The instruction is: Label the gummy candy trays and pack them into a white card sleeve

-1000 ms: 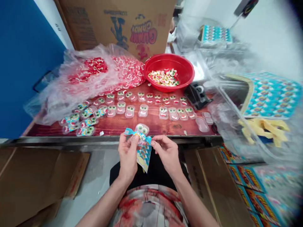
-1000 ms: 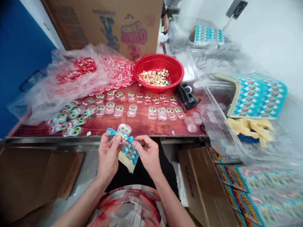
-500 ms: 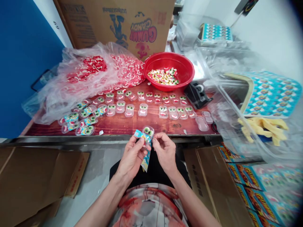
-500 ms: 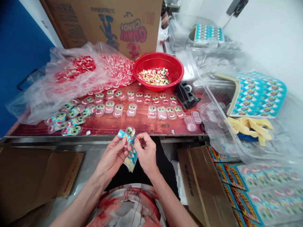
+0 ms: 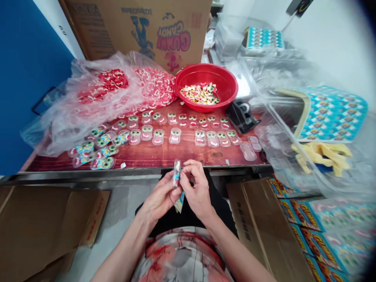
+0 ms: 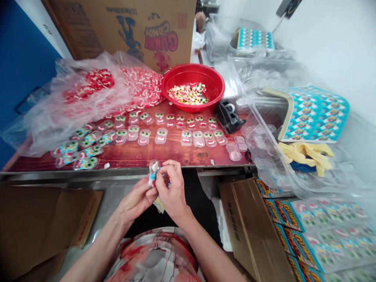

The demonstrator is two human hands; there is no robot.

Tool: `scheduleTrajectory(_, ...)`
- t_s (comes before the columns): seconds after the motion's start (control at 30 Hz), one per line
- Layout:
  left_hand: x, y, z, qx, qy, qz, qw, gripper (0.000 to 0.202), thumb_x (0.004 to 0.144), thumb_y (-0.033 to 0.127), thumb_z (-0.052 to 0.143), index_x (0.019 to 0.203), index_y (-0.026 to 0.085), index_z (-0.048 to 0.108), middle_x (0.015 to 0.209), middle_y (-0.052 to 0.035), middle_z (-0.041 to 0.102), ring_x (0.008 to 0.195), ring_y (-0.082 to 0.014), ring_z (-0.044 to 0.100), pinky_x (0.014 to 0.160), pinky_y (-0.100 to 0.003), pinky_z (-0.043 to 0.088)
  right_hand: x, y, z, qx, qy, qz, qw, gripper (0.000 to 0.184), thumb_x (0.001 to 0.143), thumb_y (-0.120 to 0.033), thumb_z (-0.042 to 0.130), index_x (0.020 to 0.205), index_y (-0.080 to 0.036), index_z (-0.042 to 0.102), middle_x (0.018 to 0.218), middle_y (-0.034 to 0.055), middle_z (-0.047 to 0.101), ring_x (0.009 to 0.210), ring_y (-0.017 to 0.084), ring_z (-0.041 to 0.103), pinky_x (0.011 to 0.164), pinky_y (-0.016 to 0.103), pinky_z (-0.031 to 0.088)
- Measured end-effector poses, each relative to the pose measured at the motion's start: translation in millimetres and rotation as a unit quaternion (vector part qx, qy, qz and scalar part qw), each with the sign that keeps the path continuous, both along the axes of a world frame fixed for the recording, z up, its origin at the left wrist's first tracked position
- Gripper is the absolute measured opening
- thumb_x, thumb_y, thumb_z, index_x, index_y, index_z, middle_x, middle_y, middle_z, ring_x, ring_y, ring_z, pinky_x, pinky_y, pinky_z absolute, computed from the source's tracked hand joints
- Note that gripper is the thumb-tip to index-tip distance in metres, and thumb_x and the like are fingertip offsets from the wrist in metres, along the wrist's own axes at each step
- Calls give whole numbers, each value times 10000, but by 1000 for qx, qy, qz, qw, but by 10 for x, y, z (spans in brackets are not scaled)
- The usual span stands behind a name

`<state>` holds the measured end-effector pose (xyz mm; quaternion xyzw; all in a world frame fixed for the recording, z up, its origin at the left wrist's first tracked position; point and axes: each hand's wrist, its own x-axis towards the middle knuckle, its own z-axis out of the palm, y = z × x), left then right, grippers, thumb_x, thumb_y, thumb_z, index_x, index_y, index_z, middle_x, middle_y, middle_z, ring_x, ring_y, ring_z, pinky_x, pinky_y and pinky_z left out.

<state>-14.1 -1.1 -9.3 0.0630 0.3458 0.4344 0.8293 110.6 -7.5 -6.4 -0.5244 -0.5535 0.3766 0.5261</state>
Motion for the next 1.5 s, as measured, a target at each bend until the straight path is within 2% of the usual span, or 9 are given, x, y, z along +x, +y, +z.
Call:
scheduleTrajectory(0.17, -47, -10, -36, 35, 61, 0, 998, 471, 667, 225, 912, 933, 206, 524, 693, 80, 568, 458, -2, 432, 441, -101, 330, 6, 35, -44, -16, -20, 26, 999, 122, 924, -147, 529, 824, -213, 552, 1188, 81, 593, 982, 170, 612, 767, 287, 513)
scheduleTrajectory(0.27, -26, -49, -53, 90, 121, 0, 989, 414, 764, 365, 847, 964, 234, 510, 707, 74, 574, 520, -45, 518, 506, -137, 415, -15, 59, -79, -19, -46, 8, 999, 113, 913, -146, 537, 820, -207, 555, 1184, 92, 577, 945, 168, 621, 813, 316, 524)
scheduleTrajectory(0.47, 11, -169, -131, 154, 232, 39, 960, 427, 918, 587, 591, 1213, 282, 550, 1158, -22, 654, 905, -122, 644, 737, -206, 527, -83, 95, -85, 27, -97, -5, 995, 95, 914, -153, 527, 842, -192, 576, 1203, 119, 544, 844, 148, 633, 706, 289, 538)
scheduleTrajectory(0.57, -14, -152, -115, 153, 214, 39, 964, 529, 890, 686, 532, 1206, 264, 576, 1174, -44, 658, 960, -144, 649, 750, -214, 541, -112, 90, -116, 46, -131, -5, 990, 72, 900, -154, 549, 861, -196, 592, 1231, 128, 541, 913, 178, 647, 696, 297, 549)
scheduleTrajectory(0.77, -53, -58, -20, 114, 178, 39, 977, 375, 768, 383, 834, 1033, 218, 626, 986, 0, 702, 814, -112, 679, 698, -188, 551, -170, 33, -177, 51, -143, 6, 988, 89, 932, -189, 557, 878, -204, 627, 1258, 126, 532, 1045, 207, 626, 729, 311, 578)
scheduleTrajectory(0.93, -47, -37, 46, 93, 176, 38, 979, 412, 773, 409, 825, 1076, 224, 615, 942, 0, 707, 716, -124, 710, 557, -178, 545, -112, 3, -173, 14, -22, -32, 999, 50, 888, -221, 640, 885, -207, 688, 1170, 98, 573, 961, 184, 625, 681, 278, 545)
scheduleTrajectory(1.07, -88, 2, 126, 57, 155, 17, 986, 434, 761, 422, 837, 1051, 221, 583, 715, 39, 655, 629, -168, 735, 444, -154, 488, 64, 35, -240, -113, 168, -89, 975, 199, 875, -343, 689, 1032, -222, 678, 1040, 46, 664, 853, 157, 619, 744, 290, 521)
scheduleTrajectory(1.27, -114, 27, 179, 36, 119, -7, 992, 405, 797, 380, 817, 1075, 199, 585, 764, 17, 681, 607, -166, 742, 412, -139, 456, 99, 100, -271, -258, 323, 81, 907, 349, 842, -523, 695, 1001, -213, 727, 920, 46, 721, 792, 184, 649, 711, 300, 523)
scheduleTrajectory(1.5, -113, 35, 157, 28, 142, 25, 989, 352, 810, 365, 805, 981, 202, 544, 682, 55, 628, 578, -163, 735, 402, -137, 444, 78, 122, -230, -275, 365, 57, 888, 316, 730, -491, 811, 749, -200, 689, 685, -6, 631, 637, 144, 564, 633, 275, 486)
